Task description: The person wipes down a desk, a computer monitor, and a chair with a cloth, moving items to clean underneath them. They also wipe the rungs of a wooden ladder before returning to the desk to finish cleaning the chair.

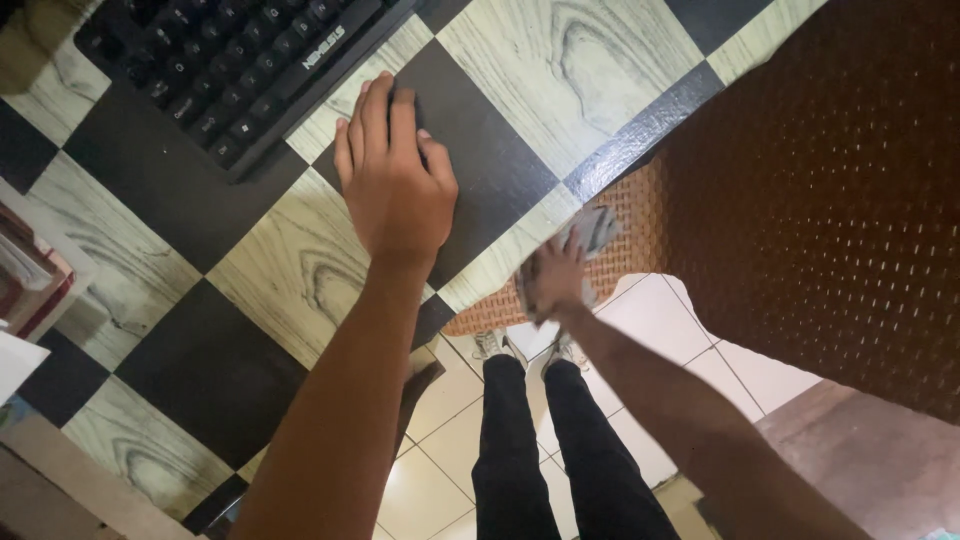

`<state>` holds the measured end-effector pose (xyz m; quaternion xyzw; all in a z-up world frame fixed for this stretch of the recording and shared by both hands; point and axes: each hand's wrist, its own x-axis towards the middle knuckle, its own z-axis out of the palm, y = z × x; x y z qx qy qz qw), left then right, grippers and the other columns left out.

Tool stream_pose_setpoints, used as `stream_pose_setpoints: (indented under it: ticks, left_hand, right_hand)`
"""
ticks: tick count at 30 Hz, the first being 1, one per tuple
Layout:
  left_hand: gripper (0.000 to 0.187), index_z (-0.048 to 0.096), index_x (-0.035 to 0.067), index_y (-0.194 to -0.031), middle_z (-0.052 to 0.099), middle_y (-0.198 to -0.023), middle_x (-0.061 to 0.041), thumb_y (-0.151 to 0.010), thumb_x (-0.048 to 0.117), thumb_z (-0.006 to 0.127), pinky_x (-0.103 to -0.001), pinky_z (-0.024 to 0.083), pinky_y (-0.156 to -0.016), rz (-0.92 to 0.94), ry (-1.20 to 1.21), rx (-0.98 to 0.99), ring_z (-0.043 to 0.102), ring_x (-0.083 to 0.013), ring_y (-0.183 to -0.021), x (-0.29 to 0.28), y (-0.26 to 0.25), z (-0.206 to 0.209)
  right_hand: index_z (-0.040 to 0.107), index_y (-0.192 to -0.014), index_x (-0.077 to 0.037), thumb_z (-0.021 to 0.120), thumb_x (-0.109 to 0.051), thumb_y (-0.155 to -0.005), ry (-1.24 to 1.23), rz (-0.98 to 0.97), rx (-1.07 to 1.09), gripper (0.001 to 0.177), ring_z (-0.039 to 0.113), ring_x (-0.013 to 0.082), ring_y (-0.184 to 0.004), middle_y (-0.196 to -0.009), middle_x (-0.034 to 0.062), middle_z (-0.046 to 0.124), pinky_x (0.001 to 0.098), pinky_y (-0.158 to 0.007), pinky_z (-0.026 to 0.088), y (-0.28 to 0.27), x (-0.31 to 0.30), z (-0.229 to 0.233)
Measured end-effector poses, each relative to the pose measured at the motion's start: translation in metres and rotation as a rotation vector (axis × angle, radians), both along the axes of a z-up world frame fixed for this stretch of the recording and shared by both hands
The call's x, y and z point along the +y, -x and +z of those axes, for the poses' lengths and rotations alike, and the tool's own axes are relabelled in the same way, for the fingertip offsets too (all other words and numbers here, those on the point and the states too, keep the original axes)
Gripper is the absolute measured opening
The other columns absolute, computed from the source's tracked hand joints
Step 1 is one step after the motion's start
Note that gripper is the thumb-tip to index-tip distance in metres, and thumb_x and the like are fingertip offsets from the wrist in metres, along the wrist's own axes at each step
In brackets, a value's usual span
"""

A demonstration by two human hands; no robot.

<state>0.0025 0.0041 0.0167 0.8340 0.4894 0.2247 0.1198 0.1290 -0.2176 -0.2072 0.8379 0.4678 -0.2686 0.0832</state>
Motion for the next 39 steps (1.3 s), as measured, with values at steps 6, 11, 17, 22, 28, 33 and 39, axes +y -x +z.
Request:
stream_pose_setpoints:
  ticks: [6, 11, 17, 22, 28, 33, 39]
  left_hand:
    - [0.036, 0.059, 0.007, -0.137, 0.051, -0.153, -0.009, -0.102, 0.013, 0.052, -0.051, 0.029, -0.125, 0.006, 0.016, 0.001, 0.043, -0.0269, -0.148, 0.000, 0.000, 0.002]
    - [0.036, 0.058, 0.008, -0.138, 0.050, -0.154, -0.008, -0.102, 0.014, 0.052, -0.051, 0.028, -0.125, 0.009, 0.016, 0.010, 0.043, -0.0259, -0.148, 0.000, 0.000, -0.001]
    - [0.036, 0.057, 0.009, -0.138, 0.049, -0.155, -0.007, -0.103, 0.013, 0.052, -0.050, 0.029, -0.126, 0.001, -0.004, 0.011, 0.043, -0.0249, -0.149, 0.000, 0.001, -0.005]
    - [0.037, 0.057, 0.009, -0.139, 0.050, -0.154, -0.007, -0.102, 0.013, 0.053, -0.051, 0.029, -0.125, 0.005, -0.005, 0.004, 0.043, -0.0254, -0.148, 0.000, 0.001, -0.004]
    - [0.036, 0.058, 0.007, -0.138, 0.051, -0.153, -0.009, -0.102, 0.013, 0.053, -0.052, 0.030, -0.125, -0.003, -0.028, -0.015, 0.044, -0.0267, -0.148, -0.001, 0.002, -0.004]
    - [0.035, 0.058, 0.008, -0.137, 0.051, -0.153, -0.009, -0.103, 0.013, 0.054, -0.052, 0.031, -0.125, -0.007, -0.038, -0.008, 0.045, -0.0266, -0.148, -0.001, 0.002, -0.005]
    - [0.037, 0.058, 0.008, -0.138, 0.050, -0.153, -0.008, -0.102, 0.013, 0.053, -0.052, 0.030, -0.125, -0.003, -0.034, -0.011, 0.044, -0.0266, -0.148, 0.000, 0.002, -0.006]
  right_hand:
    - [0.047, -0.154, -0.024, 0.055, -0.027, -0.094, -0.340, 0.178, 0.123, 0.060, 0.025, 0.0483, -0.153, -0.166, 0.0118, 0.035, 0.0602, -0.120, 0.025, 0.028, -0.089, 0.003]
    - [0.039, -0.159, -0.026, 0.058, -0.032, -0.097, -0.266, 0.302, -0.039, 0.064, 0.022, 0.0515, -0.148, -0.166, 0.0167, 0.029, 0.0617, -0.119, 0.019, -0.030, -0.094, -0.001]
    - [0.033, -0.161, -0.023, 0.073, -0.024, -0.061, -0.048, -0.227, 0.052, 0.107, 0.008, 0.0553, -0.147, -0.172, 0.0154, 0.014, 0.0627, -0.118, 0.012, -0.053, -0.015, 0.023]
    - [0.046, -0.156, -0.019, 0.062, -0.016, -0.083, -0.287, 0.033, -0.023, 0.075, 0.017, 0.0556, -0.152, -0.170, 0.0173, 0.025, 0.0640, -0.124, 0.018, 0.011, -0.038, -0.001]
    - [0.052, -0.149, -0.028, 0.066, -0.017, -0.087, -0.384, 0.402, 0.237, 0.065, 0.026, 0.0534, -0.148, -0.165, 0.0139, 0.033, 0.0671, -0.117, 0.024, 0.036, -0.102, 0.006]
    - [0.052, -0.148, -0.025, 0.065, -0.015, -0.090, -0.388, 0.171, 0.132, 0.060, 0.029, 0.0537, -0.148, -0.164, 0.0180, 0.038, 0.0630, -0.120, 0.030, -0.045, -0.114, 0.006]
    - [0.053, -0.149, -0.019, 0.061, -0.012, -0.093, -0.491, -0.014, -0.031, 0.057, 0.026, 0.0575, -0.147, -0.162, 0.0238, 0.037, 0.0662, -0.121, 0.024, -0.007, -0.110, 0.003]
